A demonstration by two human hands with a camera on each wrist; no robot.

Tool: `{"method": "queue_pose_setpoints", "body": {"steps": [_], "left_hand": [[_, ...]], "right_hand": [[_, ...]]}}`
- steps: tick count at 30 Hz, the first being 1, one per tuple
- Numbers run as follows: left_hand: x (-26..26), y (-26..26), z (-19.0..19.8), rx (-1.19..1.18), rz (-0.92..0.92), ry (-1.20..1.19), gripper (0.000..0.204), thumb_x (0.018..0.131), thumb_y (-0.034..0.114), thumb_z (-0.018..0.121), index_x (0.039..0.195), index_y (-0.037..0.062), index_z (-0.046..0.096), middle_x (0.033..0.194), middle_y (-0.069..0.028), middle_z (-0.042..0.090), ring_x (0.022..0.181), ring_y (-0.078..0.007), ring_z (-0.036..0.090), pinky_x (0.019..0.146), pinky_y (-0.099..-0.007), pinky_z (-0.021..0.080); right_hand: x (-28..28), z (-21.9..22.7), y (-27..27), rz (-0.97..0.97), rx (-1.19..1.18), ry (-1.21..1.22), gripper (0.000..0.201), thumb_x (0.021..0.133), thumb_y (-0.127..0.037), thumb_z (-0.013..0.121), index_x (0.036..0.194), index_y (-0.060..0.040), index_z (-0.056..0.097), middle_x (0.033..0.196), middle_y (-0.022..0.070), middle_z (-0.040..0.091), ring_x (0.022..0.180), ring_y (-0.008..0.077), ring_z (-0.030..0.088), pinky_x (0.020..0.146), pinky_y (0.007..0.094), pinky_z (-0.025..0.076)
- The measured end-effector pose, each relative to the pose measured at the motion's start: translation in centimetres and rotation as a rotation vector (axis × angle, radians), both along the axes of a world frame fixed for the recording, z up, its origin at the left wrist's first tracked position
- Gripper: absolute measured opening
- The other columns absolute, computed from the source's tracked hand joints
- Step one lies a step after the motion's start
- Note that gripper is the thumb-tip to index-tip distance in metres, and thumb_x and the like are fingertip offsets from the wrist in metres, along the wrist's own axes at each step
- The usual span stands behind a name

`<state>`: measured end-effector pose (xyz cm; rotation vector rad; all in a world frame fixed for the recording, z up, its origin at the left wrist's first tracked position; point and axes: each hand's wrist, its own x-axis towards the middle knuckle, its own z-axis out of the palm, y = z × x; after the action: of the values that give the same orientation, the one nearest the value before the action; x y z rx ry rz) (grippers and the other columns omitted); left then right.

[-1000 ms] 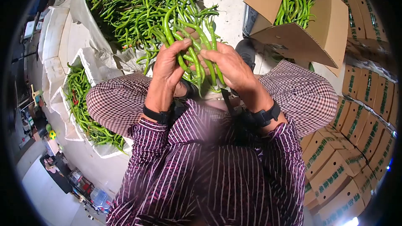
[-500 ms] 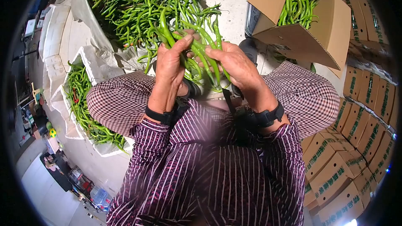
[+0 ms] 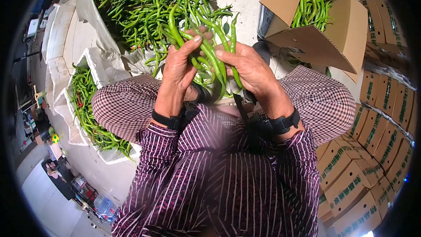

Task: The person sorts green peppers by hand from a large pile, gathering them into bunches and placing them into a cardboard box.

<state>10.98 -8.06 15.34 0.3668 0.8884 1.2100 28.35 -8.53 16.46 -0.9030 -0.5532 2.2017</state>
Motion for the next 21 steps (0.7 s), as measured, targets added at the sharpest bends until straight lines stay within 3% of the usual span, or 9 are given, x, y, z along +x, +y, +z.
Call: {"method": "queue_pose_setpoints", "body": {"steps": [3, 5, 10, 12, 14, 16, 18, 19, 21], "left_hand": [[-0.2, -0.2, -0.4, 0.003, -0.036, -0.001, 0.026, 0.086, 0.007, 0.062, 0.109, -0.0029, 0.054, 0.1, -0.0128, 0.062, 0.084, -0.0152, 0.059, 0.068, -0.0241, 0.049], [-0.1, -0.2, -0.6, 0.027, -0.038, -0.006, 0.022, 0.087, 0.006, 0.059, 0.107, -0.0022, 0.054, 0.095, -0.0109, 0.062, 0.077, -0.0128, 0.058, 0.064, -0.0223, 0.047], [0.4, -0.2, 1.1, -0.04, 0.026, 0.085, 0.019, 0.088, 0.01, 0.061, 0.102, 0.001, 0.053, 0.087, -0.0058, 0.058, 0.073, -0.0154, 0.061, 0.067, -0.0251, 0.052], [0.1, -0.2, 1.0, -0.04, 0.049, 0.064, 0.022, 0.087, 0.01, 0.061, 0.105, 0.0012, 0.052, 0.088, -0.0066, 0.058, 0.075, -0.017, 0.061, 0.069, -0.0271, 0.053], [-0.2, -0.2, 1.1, -0.024, 0.114, 0.097, 0.024, 0.087, 0.01, 0.062, 0.107, 0.001, 0.052, 0.095, -0.0097, 0.059, 0.08, -0.0192, 0.061, 0.072, -0.0299, 0.054], [-0.4, -0.4, 0.9, -0.008, 0.131, 0.119, 0.023, 0.087, 0.008, 0.059, 0.108, 0.0009, 0.052, 0.097, -0.0103, 0.059, 0.083, -0.0197, 0.061, 0.072, -0.0322, 0.055], [-0.3, -0.5, 0.2, -0.014, 0.11, -0.07, 0.022, 0.09, 0.008, 0.054, 0.111, -0.0003, 0.053, 0.101, -0.01, 0.059, 0.087, -0.0205, 0.061, 0.077, -0.0343, 0.054], [-0.1, -0.7, 1.4, -0.102, 0.015, -0.053, 0.024, 0.093, 0.01, 0.05, 0.114, -0.0017, 0.052, 0.105, -0.011, 0.06, 0.093, -0.0213, 0.06, 0.084, -0.0353, 0.052], [0.4, -1.0, 1.5, -0.099, 0.014, -0.121, 0.025, 0.093, 0.011, 0.049, 0.114, -0.0024, 0.052, 0.108, -0.0119, 0.059, 0.098, -0.0218, 0.059, 0.09, -0.0355, 0.049]], "right_hand": [[-0.3, 0.2, -0.2, -0.009, 0.012, -0.042, 0.027, 0.092, -0.014, 0.055, 0.112, 0.0047, 0.056, 0.101, 0.0098, 0.064, 0.083, 0.0129, 0.061, 0.074, 0.0245, 0.051], [-0.5, 0.1, -0.2, 0.011, 0.208, -0.439, 0.025, 0.091, -0.018, 0.057, 0.106, 0.0025, 0.06, 0.096, 0.0077, 0.064, 0.083, 0.011, 0.058, 0.074, 0.0249, 0.047], [-1.3, 1.0, -0.4, -0.037, 0.418, -0.614, 0.026, 0.089, -0.021, 0.058, 0.102, 0.0011, 0.062, 0.09, 0.0051, 0.063, 0.081, 0.0108, 0.055, 0.074, 0.0269, 0.045], [-1.3, 0.9, -0.3, -0.088, 0.446, -0.61, 0.027, 0.089, -0.021, 0.058, 0.103, 0.001, 0.062, 0.088, 0.0052, 0.063, 0.08, 0.0112, 0.056, 0.074, 0.0278, 0.045], [-1.0, 2.1, 0.1, -0.163, 0.498, -0.895, 0.026, 0.088, -0.021, 0.058, 0.103, 0.0, 0.062, 0.084, 0.0064, 0.064, 0.078, 0.0123, 0.056, 0.073, 0.0293, 0.045], [-0.9, 3.2, 0.1, -0.142, 0.514, -0.869, 0.03, 0.085, -0.025, 0.063, 0.102, -0.0009, 0.063, 0.08, 0.0075, 0.064, 0.075, 0.013, 0.057, 0.07, 0.0301, 0.046], [-1.6, 3.6, -0.1, 0.104, 0.632, -0.876, 0.038, 0.078, -0.03, 0.071, 0.1, 0.0003, 0.063, 0.078, 0.0084, 0.063, 0.073, 0.0134, 0.057, 0.068, 0.0303, 0.046], [-2.0, 3.5, -0.3, 0.147, 0.677, -0.905, 0.045, 0.071, -0.032, 0.076, 0.099, 0.0005, 0.064, 0.078, 0.0118, 0.063, 0.072, 0.0162, 0.059, 0.066, 0.0316, 0.047], [-2.7, 3.4, -0.2, 0.131, 0.792, -0.997, 0.042, 0.07, -0.031, 0.075, 0.096, 0.0001, 0.063, 0.08, 0.0157, 0.063, 0.073, 0.0241, 0.062, 0.069, 0.0355, 0.048]]}}
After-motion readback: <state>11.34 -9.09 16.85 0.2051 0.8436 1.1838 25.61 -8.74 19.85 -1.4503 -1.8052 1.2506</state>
